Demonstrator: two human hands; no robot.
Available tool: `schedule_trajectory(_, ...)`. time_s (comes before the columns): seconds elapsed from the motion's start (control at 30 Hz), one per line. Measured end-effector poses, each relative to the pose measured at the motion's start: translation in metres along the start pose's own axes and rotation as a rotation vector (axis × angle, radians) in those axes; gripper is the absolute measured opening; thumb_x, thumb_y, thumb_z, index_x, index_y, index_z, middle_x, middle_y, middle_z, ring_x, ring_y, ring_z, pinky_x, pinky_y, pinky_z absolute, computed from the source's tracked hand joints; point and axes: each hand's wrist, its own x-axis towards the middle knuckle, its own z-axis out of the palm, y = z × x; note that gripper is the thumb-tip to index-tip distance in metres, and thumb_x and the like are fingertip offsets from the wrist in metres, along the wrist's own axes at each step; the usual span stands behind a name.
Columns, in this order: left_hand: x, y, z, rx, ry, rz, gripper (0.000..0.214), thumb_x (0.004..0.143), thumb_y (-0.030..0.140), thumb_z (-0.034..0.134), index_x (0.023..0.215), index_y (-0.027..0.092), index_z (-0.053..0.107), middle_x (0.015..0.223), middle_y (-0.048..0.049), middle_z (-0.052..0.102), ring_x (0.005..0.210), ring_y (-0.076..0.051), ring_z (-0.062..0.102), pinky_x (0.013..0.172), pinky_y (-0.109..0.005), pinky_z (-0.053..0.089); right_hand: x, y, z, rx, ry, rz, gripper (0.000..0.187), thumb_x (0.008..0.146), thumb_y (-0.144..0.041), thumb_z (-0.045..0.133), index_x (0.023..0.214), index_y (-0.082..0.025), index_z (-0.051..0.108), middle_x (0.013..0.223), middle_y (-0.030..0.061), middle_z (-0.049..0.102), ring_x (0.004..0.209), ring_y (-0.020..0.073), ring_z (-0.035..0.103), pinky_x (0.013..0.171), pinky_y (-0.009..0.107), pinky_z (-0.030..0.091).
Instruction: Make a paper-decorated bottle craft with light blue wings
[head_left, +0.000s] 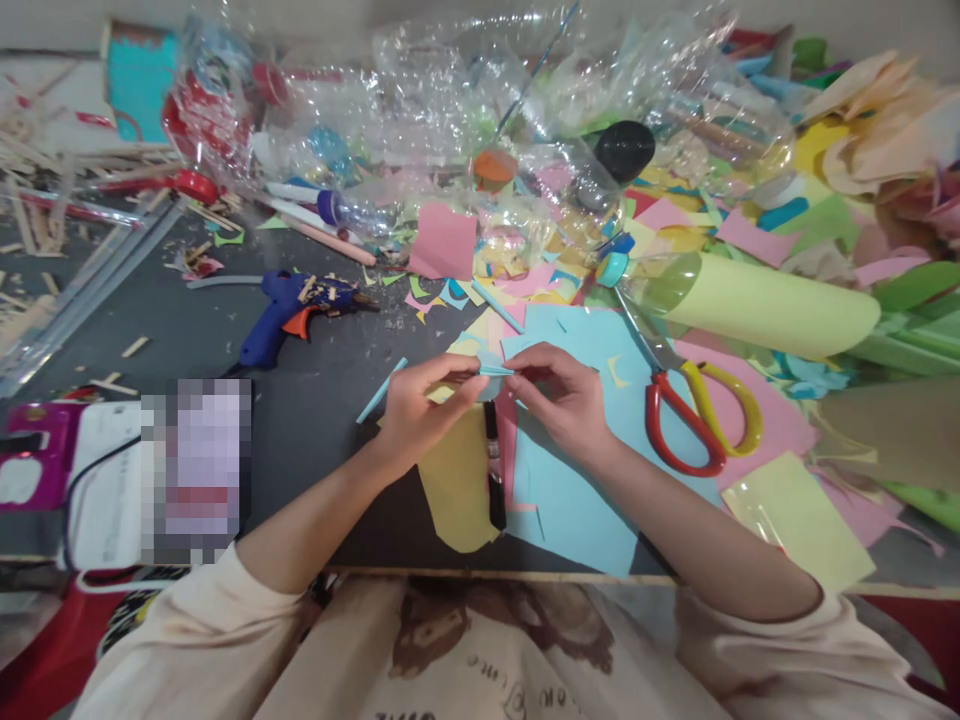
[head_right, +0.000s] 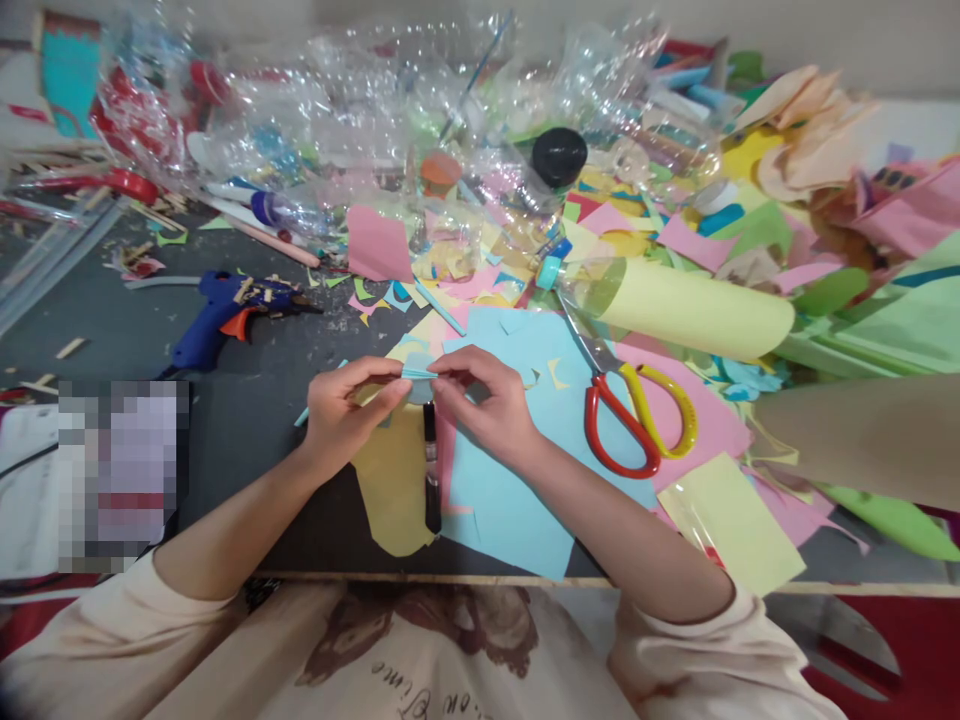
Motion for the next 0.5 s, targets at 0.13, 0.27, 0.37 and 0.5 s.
schedule_trajectory(0.13, 0.0002, -0.0002, 0.0004, 0.046, -0.017, 0.046, 0.017, 0.087, 0.030, 0.065, 0.075, 0.017, 0.067, 0.067, 0.0009, 0.072, 0.056, -0.009, 0.065, 0.052, -0.015, 0.047, 0.0009, 0.0009, -0.0018, -0.039, -0.023, -0.078, 0.008, 0.088, -0.028, 0.062, 0.087, -0.023, 0.068, 0.078, 0.0013, 0.065, 0.069, 0.0141, 0.060, 0.062, 0.030, 0.051)
schedule_trajectory(0.27, 0.0003, 0.0012, 0.0008, 0.080, -0.024, 0.080, 0.020, 0.089, 0.031, 0.063, 0.074, 0.017, 0.067, 0.063, 0.0022, 0.069, 0.054, -0.009, 0.063, 0.052, -0.016, 0.045, 0.0023, 0.0003, -0.0027, -0.095, -0.009, -0.159, 0.007, 0.089, -0.028, 0.063, 0.089, -0.025, 0.069, 0.084, 0.0023, 0.066, 0.085, 0.0182, 0.062, 0.077, 0.036, 0.051)
schedule_trajectory(0.37, -0.0001, 0.0015, 0.0010, 0.101, -0.016, 0.106, 0.021, 0.089, 0.032, 0.063, 0.074, 0.018, 0.068, 0.064, 0.0020, 0.071, 0.054, -0.009, 0.063, 0.054, -0.016, 0.047, 0.0017, -0.0004, -0.0022, -0.141, 0.023, -0.159, 0.006, 0.087, -0.024, 0.068, 0.088, -0.027, 0.072, 0.083, 0.0013, 0.063, 0.084, 0.0178, 0.061, 0.078, 0.036, 0.050)
schedule_trajectory(0.5, -0.0004, 0.0004, 0.0015, 0.122, -0.014, 0.149, 0.025, 0.091, 0.036, 0.061, 0.073, 0.019, 0.068, 0.062, 0.0020, 0.070, 0.054, -0.009, 0.063, 0.054, -0.017, 0.048, 0.0008, -0.0016, -0.0021, -0.168, 0.004, -0.147, 0.008, 0.087, -0.025, 0.068, 0.088, -0.030, 0.074, 0.081, 0.0013, 0.062, 0.081, 0.0180, 0.061, 0.075, 0.036, 0.051)
